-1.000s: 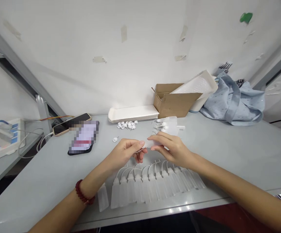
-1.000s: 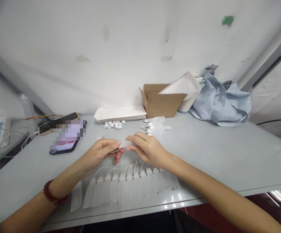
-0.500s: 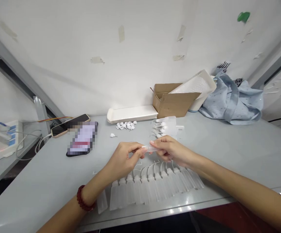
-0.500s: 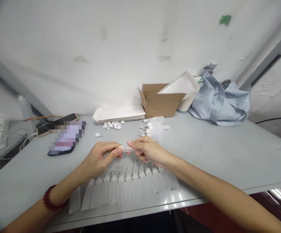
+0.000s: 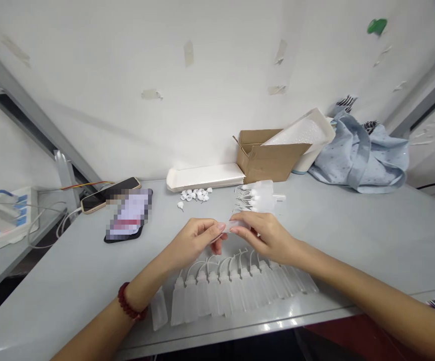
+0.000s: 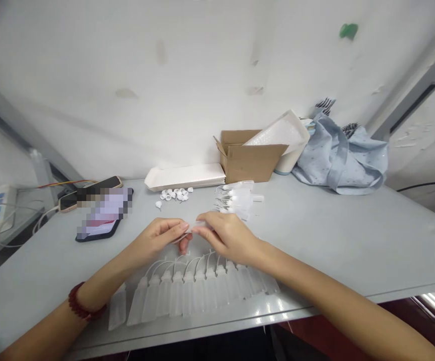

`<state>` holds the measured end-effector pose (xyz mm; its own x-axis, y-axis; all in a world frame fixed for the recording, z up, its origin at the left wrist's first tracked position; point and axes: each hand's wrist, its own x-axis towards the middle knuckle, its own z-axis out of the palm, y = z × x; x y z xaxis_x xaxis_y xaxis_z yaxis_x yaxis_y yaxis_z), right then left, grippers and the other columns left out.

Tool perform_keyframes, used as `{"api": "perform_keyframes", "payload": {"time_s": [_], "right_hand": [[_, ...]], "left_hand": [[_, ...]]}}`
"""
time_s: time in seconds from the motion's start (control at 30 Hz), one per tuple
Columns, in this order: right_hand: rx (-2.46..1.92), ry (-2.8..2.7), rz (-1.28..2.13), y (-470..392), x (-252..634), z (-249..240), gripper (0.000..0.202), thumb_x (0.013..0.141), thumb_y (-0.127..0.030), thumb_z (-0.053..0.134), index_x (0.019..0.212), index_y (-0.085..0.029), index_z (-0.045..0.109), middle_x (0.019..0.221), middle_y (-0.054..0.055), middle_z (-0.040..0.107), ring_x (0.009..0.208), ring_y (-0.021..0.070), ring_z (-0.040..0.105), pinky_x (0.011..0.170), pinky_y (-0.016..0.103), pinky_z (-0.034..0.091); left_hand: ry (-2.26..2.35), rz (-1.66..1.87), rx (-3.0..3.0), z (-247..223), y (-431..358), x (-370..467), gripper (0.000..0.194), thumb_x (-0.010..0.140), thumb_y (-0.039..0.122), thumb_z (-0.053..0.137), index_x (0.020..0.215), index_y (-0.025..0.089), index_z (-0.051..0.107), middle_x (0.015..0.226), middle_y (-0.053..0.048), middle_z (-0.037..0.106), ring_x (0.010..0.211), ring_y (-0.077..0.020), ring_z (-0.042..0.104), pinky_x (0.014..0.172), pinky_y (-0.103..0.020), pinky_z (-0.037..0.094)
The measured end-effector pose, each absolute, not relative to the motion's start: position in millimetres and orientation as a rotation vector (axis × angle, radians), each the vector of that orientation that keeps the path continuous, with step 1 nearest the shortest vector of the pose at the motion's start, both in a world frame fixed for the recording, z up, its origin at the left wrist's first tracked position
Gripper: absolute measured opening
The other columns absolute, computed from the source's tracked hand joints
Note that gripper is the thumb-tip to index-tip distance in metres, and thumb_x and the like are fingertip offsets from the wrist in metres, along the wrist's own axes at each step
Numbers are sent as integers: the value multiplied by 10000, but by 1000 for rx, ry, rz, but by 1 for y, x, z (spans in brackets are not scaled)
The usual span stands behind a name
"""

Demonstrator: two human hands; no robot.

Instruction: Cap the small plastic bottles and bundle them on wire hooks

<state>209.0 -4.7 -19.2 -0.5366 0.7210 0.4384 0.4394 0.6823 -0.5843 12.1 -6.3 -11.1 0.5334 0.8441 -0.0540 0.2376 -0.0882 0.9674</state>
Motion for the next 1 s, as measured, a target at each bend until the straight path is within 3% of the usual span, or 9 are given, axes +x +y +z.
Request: {"api": "perform_keyframes", "payload": {"time_s": [0.07, 0.17, 0.33, 0.47, 0.63, 0.73, 0.87, 0.93, 1.0], "right_hand": [[-797, -2261, 368, -4, 211, -23, 267, 933, -313, 418, 964, -107, 585, 717, 60, 608, 571, 130, 491, 544, 257, 387], [-811, -2245, 445, -4, 211, -23, 249, 942, -288, 408, 897, -122, 589, 671, 29, 586, 535, 109, 472, 528, 235, 374], [-975, -2166, 830, -4, 209, -13, 317, 939, -327, 411, 760, -140, 594, 590, -22, 501, 511, 81, 415, 495, 209, 323], [-1081, -1980, 1295, 0, 211, -14, 439, 900, -481, 432, 592, -169, 449, 437, -77, 344, 393, 60, 290, 395, 204, 233], [-987, -1642, 1827, 5, 212, -24, 439, 842, -503, 529, 575, -195, 366, 426, -118, 230, 342, 43, 212, 332, 187, 202], [-959, -1540, 1935, 5, 212, -23, 448, 823, -481, 567, 562, -200, 335, 458, -119, 189, 349, 40, 186, 325, 182, 188], [-1046, -1684, 1579, 15, 220, -13, 413, 858, -490, 501, 589, -184, 434, 471, -95, 249, 381, 61, 275, 387, 209, 256], [-1154, -1807, 1022, 28, 231, -10, 369, 881, -458, 472, 665, -166, 539, 521, -44, 407, 465, 92, 386, 464, 232, 316], [-1229, -1859, 415, 44, 244, -11, 273, 862, -409, 514, 851, -160, 626, 689, 26, 574, 589, 139, 477, 538, 260, 358]], "left_hand": [[904, 659, 1589, -12, -6, 12, 376, 899, 376, 441, 631, 154, 582, 598, -2, 587, 587, -133, 565, 662, -269, 461], [912, 674, 1621, -12, -7, 12, 387, 892, 372, 452, 605, 152, 590, 579, -4, 585, 575, -133, 557, 640, -261, 462], [996, 677, 1795, -10, -12, 14, 372, 900, 323, 455, 613, 150, 616, 603, -8, 605, 628, -140, 553, 621, -236, 429], [1040, 658, 1961, -10, -14, 14, 355, 909, 288, 440, 626, 149, 604, 602, 5, 567, 554, -113, 464, 532, -226, 346], [1002, 721, 2242, -13, -14, 13, 363, 906, 227, 445, 548, 170, 473, 535, 47, 359, 513, -104, 324, 513, -240, 283], [1018, 729, 2285, -12, -14, 14, 351, 911, 247, 447, 574, 172, 514, 544, 33, 419, 518, -111, 366, 514, -239, 305], [1186, 920, 2114, -14, -11, 15, 190, 899, 286, 487, 920, 182, 644, 871, -43, 665, 771, -164, 583, 637, -242, 435], [1335, 1060, 1958, -16, -7, 13, 268, 898, 327, 485, 1110, 198, 589, 1084, -68, 652, 953, -198, 593, 710, -266, 471], [1418, 1119, 1844, -19, -2, 10, 317, 901, 360, 467, 1158, 198, 561, 1149, -77, 634, 1032, -214, 581, 740, -281, 484]]}}
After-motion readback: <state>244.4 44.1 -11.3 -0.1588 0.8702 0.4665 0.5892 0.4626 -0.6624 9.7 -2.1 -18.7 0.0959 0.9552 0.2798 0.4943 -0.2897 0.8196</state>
